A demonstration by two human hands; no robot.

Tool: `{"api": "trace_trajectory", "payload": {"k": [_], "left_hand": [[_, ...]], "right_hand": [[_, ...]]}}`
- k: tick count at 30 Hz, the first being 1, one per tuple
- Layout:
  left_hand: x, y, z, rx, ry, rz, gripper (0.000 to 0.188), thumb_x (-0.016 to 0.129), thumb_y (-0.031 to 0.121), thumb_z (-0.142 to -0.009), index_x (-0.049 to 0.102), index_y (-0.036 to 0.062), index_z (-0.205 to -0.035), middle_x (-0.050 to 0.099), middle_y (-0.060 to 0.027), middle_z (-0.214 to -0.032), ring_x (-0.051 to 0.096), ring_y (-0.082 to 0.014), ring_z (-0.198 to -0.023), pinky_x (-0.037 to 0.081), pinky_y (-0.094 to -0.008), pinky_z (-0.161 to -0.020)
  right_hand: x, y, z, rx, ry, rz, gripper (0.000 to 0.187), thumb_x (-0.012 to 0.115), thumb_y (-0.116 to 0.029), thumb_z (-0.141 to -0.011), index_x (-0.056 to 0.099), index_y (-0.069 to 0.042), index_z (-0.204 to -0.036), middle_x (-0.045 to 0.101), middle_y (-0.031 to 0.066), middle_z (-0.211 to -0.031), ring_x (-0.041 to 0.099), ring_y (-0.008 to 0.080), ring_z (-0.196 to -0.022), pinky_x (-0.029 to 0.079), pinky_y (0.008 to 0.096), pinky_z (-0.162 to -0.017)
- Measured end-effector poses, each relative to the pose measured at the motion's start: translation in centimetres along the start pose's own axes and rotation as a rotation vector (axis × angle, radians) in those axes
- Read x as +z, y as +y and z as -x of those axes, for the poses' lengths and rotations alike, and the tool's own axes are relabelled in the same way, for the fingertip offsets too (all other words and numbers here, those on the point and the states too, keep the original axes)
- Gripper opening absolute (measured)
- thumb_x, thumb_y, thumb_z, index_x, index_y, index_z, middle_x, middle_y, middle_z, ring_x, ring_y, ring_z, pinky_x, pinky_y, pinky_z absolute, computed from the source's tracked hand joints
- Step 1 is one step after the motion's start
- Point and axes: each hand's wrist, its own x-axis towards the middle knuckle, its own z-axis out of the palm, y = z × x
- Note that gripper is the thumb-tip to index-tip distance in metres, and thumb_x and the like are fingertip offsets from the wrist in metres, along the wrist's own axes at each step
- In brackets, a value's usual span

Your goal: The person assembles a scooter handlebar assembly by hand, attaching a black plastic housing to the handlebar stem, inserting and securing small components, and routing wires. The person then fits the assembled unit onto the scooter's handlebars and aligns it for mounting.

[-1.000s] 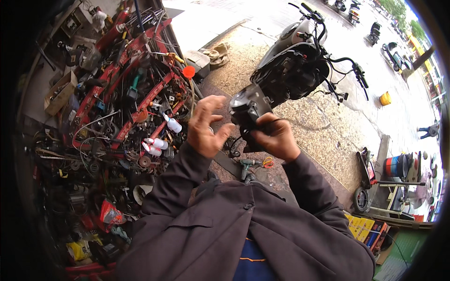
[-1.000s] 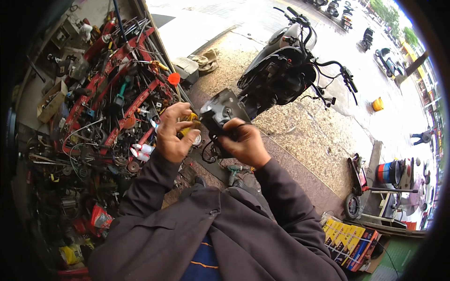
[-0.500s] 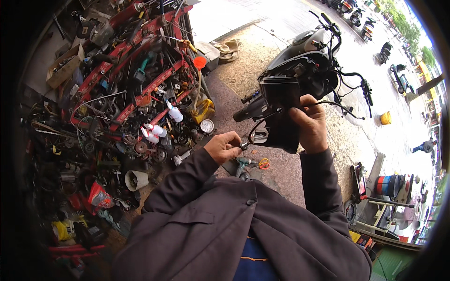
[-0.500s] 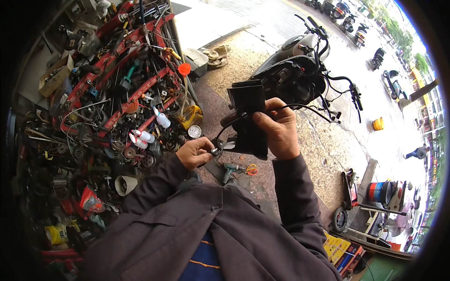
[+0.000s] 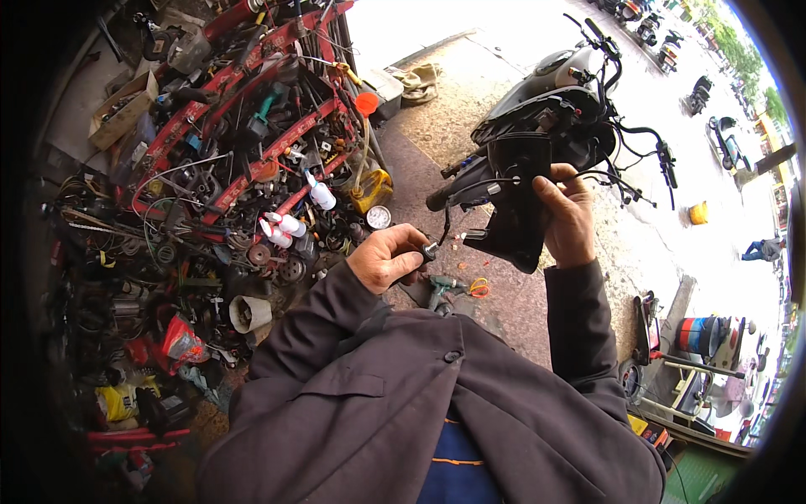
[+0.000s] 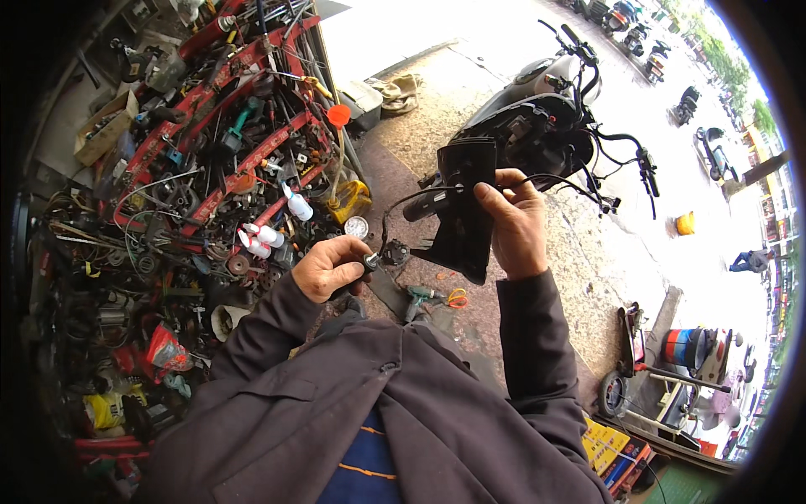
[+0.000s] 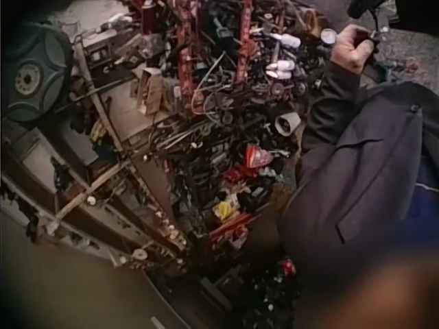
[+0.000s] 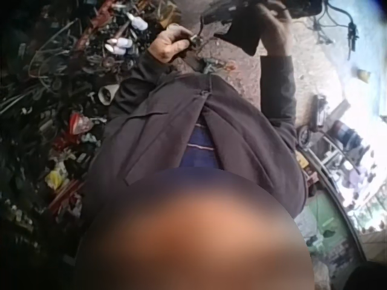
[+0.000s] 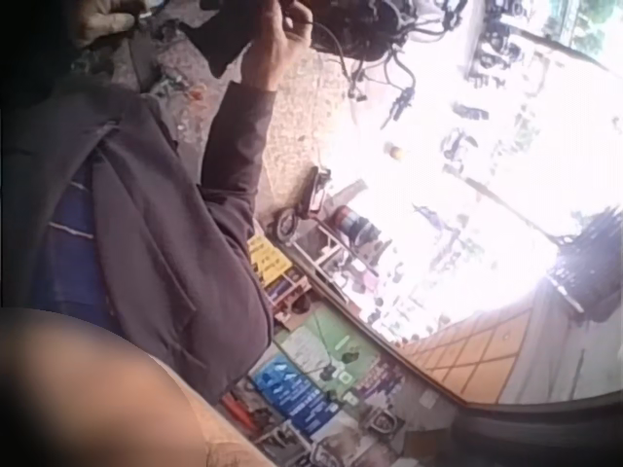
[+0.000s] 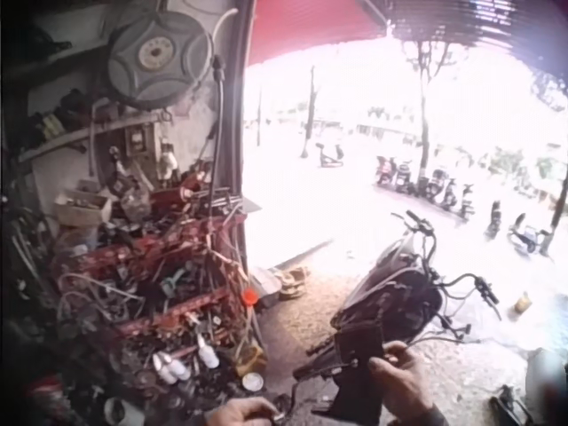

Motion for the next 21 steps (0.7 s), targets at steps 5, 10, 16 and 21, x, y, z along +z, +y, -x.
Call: {"api": "trace_trajectory", "payload": {"k": [5, 10, 16, 21], "left_hand": [[0.1, 1.4, 0.6, -0.026, 0.073, -0.146, 0.018, 0.054, 0.004, -0.091, 0.056, 0.0000, -0.109, 0.059, -0.0011, -0.080, 0.054, -0.0061, -0.067, 0.047, -0.0222, -0.062], [0.1, 2.8, 1.5, 0.062, 0.099, -0.410, 0.027, 0.053, 0.000, -0.092, 0.055, 0.0034, -0.118, 0.057, -0.0004, -0.082, 0.053, -0.0059, -0.067, 0.046, -0.0212, -0.062], [0.2, 4.5, 2.3, 0.039, 0.078, -0.635, 0.045, 0.053, -0.003, -0.089, 0.052, 0.0081, -0.133, 0.054, 0.0022, -0.079, 0.050, -0.0034, -0.064, 0.043, -0.0197, -0.059], [0.6, 5.1, 2.2, 0.014, -0.014, -0.694, 0.047, 0.051, -0.005, -0.088, 0.055, 0.0085, -0.133, 0.062, -0.0006, -0.091, 0.052, -0.0048, -0.072, 0.046, -0.0222, -0.067]], "right_hand": [[-0.6, 1.0, 0.2, 0.045, 0.013, 0.008, 0.050, 0.066, 0.003, -0.086, 0.039, 0.003, -0.128, 0.065, 0.0202, -0.104, 0.068, 0.0251, -0.088, 0.057, 0.0361, -0.079], [-1.4, 3.6, 0.9, 0.145, 0.057, -0.121, 0.058, 0.068, 0.003, -0.083, 0.036, 0.010, -0.131, 0.063, 0.0203, -0.108, 0.067, 0.0262, -0.092, 0.057, 0.0351, -0.081], [-1.5, 6.6, 2.7, 0.391, -0.001, -0.066, 0.028, 0.066, -0.004, -0.088, 0.059, 0.008, -0.112, 0.068, 0.0114, -0.101, 0.067, 0.0169, -0.087, 0.056, 0.0294, -0.077], [-0.6, 7.4, 3.2, 0.344, -0.100, 0.049, 0.027, 0.062, -0.003, -0.089, 0.061, 0.010, -0.112, 0.068, 0.0098, -0.100, 0.065, 0.0136, -0.088, 0.053, 0.0266, -0.079]]}}
